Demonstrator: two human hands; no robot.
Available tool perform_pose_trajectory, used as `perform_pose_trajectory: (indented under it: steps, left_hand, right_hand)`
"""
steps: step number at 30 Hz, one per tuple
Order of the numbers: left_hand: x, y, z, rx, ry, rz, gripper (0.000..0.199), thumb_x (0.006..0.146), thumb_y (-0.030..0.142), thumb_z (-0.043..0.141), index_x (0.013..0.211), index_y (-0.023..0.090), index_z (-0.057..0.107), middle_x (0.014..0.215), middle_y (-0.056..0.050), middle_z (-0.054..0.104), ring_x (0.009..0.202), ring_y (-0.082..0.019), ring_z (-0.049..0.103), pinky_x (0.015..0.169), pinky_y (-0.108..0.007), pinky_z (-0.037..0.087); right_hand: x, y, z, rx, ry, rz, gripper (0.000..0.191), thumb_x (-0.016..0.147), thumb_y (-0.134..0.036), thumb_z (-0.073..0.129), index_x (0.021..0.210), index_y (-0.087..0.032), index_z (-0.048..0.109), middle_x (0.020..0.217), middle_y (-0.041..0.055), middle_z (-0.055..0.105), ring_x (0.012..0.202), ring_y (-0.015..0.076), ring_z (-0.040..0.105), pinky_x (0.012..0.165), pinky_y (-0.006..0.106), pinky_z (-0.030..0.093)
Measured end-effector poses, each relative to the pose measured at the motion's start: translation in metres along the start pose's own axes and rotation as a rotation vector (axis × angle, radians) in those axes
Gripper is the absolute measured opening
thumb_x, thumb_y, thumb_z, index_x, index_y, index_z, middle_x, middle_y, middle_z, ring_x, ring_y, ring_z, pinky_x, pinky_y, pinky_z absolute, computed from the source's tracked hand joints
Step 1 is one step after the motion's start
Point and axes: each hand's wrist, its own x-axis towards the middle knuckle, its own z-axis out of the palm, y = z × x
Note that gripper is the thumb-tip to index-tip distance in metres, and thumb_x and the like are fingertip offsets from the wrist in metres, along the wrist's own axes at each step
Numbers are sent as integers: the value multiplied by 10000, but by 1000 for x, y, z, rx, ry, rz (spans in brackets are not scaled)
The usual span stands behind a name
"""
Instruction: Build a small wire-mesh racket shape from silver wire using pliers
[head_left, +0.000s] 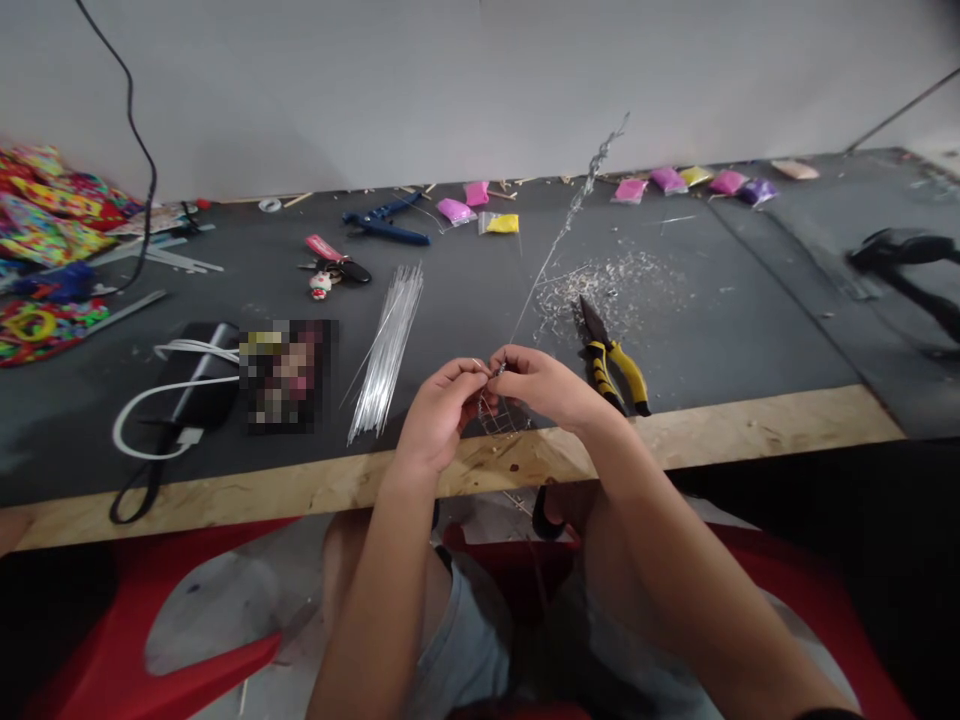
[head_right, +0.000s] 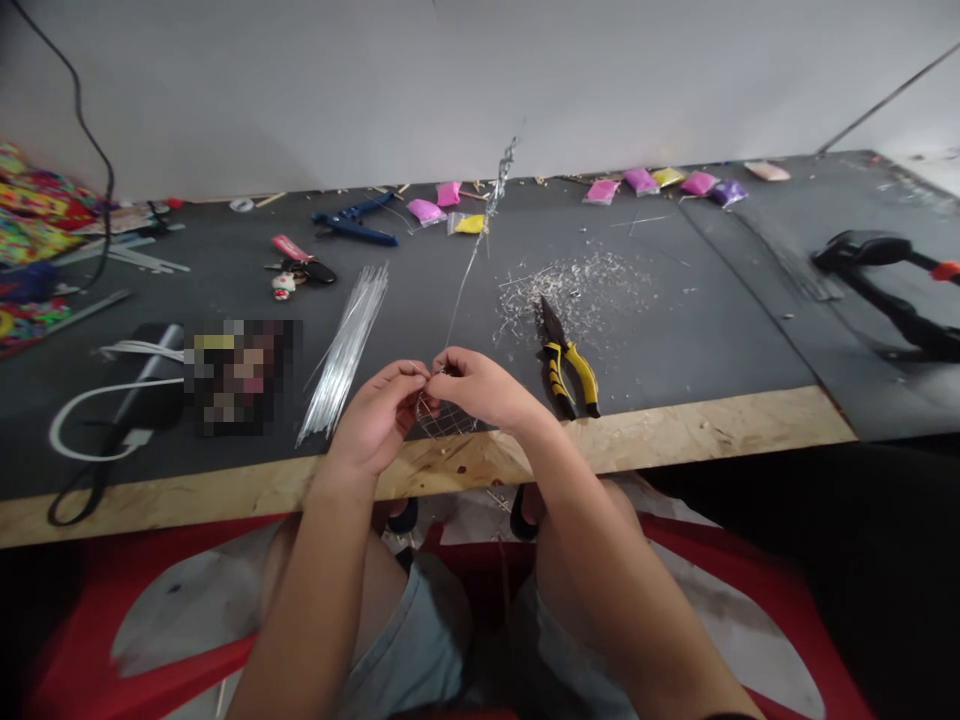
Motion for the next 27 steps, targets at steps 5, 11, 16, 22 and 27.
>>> perform_pose_trajectory:
  steps: [5,11,16,22,27]
  left_hand:
    - [0,-2,5,-39,59,-7,20,690,173,579,688,159,565,625,47,553,512,-65,524,528,-202,422]
    - [-1,0,5,-93,55,-48,34,684,166,587,670,147,562,596,41,559,500,-72,537,512,-200,434]
    - [-2,3,3,-158,3,-92,46,706,165,590,676,134,576,580,24,577,506,-71,547,508,-187,441]
    - [-3,2,3,-164,-63,-76,96,737,185,626,819,173,577,676,19,623,584,-79,589,570,-192,471]
    - [1,-6,3,64,-10,103,373,721,187,672,1068,266,560,820,14,626,705,-99,605,668,-233,498]
  right_hand:
    - [1,3,0,-56,32,-15,55,707,-156,493,728,-207,498,592,-40,580,591,122,541,609,269,407]
    - [-1,-1,0,2,-5,-25,66,710,-149,492,746,-201,509,571,-46,564,584,121,531,607,269,411]
    - [-3,-5,2,73,-17,-27,66,712,-138,500,743,-191,522,558,-48,542,569,113,515,594,264,397]
    - [-5,-8,2,247,31,30,46,698,-160,537,730,-189,522,551,-56,507,548,108,510,574,261,388]
    - [-1,-8,-2,352,121,115,18,694,-187,532,683,-184,518,567,-49,464,514,79,416,508,235,312]
